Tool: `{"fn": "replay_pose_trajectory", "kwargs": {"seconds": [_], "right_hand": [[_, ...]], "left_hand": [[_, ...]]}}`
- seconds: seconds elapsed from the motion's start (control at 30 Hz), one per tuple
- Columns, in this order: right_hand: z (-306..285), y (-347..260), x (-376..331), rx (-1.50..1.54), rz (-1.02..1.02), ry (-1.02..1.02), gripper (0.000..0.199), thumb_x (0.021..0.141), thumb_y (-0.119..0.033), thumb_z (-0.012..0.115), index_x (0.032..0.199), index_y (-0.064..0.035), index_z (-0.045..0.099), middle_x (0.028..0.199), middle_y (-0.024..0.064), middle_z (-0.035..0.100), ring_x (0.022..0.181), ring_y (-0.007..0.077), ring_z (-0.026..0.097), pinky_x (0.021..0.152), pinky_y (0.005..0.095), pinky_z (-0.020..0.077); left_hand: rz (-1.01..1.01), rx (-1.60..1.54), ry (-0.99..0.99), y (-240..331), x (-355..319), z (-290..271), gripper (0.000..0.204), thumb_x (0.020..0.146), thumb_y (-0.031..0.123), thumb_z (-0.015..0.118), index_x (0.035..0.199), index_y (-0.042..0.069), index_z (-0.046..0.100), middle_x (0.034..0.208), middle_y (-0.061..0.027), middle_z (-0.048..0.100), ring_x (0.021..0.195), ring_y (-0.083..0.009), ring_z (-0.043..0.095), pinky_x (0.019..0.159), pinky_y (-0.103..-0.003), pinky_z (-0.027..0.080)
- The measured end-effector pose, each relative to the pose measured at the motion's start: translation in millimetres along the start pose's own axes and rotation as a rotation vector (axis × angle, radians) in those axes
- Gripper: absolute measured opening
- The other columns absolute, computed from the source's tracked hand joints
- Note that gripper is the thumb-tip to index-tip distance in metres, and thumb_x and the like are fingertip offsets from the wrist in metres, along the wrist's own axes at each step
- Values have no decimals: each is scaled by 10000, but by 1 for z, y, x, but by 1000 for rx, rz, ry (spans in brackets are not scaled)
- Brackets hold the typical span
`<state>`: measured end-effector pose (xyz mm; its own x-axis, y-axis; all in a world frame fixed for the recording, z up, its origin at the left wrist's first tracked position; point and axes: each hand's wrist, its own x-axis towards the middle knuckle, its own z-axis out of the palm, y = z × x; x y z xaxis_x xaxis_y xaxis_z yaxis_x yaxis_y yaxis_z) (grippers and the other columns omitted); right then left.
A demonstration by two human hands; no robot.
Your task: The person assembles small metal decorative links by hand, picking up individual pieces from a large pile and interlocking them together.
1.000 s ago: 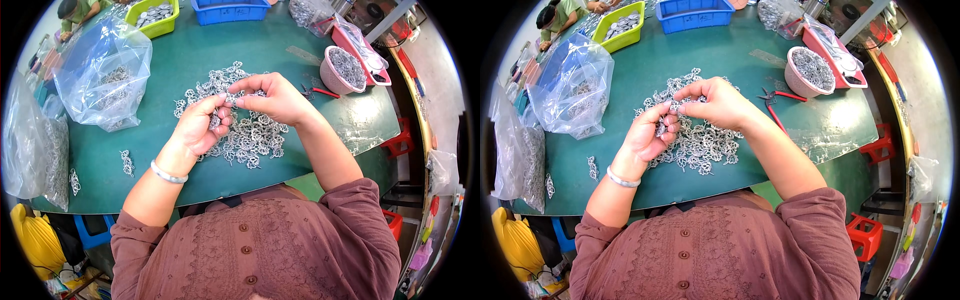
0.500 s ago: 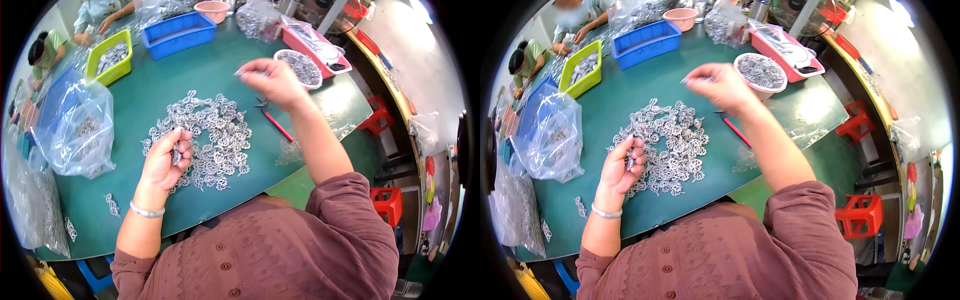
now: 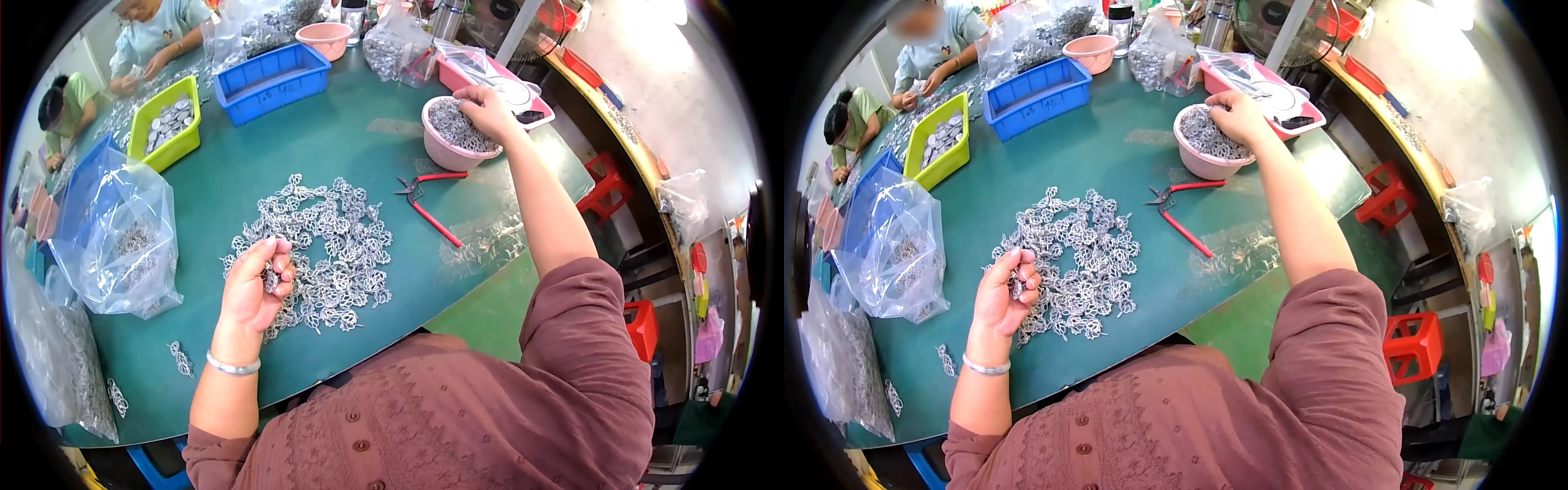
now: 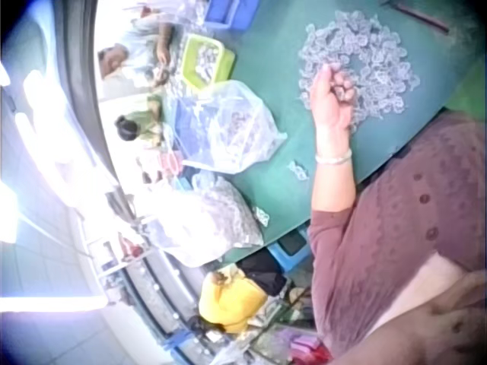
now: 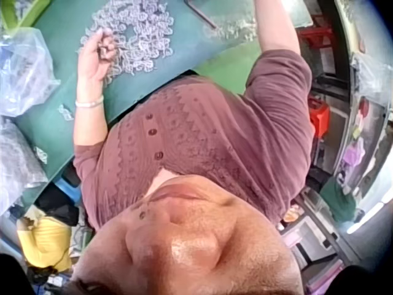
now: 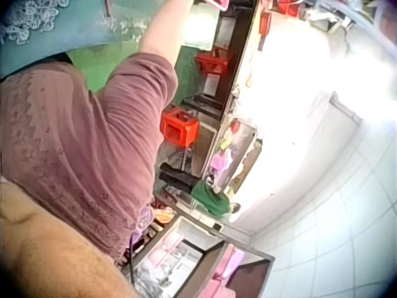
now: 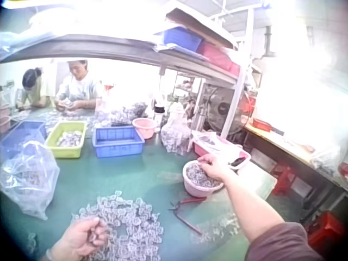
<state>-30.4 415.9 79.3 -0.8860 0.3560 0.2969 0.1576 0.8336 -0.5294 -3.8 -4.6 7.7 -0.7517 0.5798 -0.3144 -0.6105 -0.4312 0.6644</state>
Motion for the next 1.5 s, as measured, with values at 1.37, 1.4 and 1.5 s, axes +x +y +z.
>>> {"fn": "replay_pose_trajectory", "kwargs": {"seconds": [1.37,1.4,1.5], "right_hand": [[51,-73,-118,-553,-164,-678,272,681,-53,511,944,10,495,845,189,592,824,324,576,710,405,458],[56,-69,-117,-504,-161,-625,254,680,-44,501,926,16,492,841,195,591,825,330,574,711,407,456],[76,-57,-113,-394,-240,-439,220,682,-52,495,890,20,487,787,199,588,788,342,574,693,419,454]], "left_hand": [[46,-122,-80,1,3,-3,255,866,227,469,962,1,539,819,-84,569,687,-168,545,533,-228,464],[49,-121,-69,2,3,-3,257,868,229,467,962,1,540,817,-85,569,689,-169,546,535,-229,469],[57,-132,-88,1,5,-6,268,873,238,460,966,0,540,847,-98,580,706,-175,563,570,-244,497]]}}
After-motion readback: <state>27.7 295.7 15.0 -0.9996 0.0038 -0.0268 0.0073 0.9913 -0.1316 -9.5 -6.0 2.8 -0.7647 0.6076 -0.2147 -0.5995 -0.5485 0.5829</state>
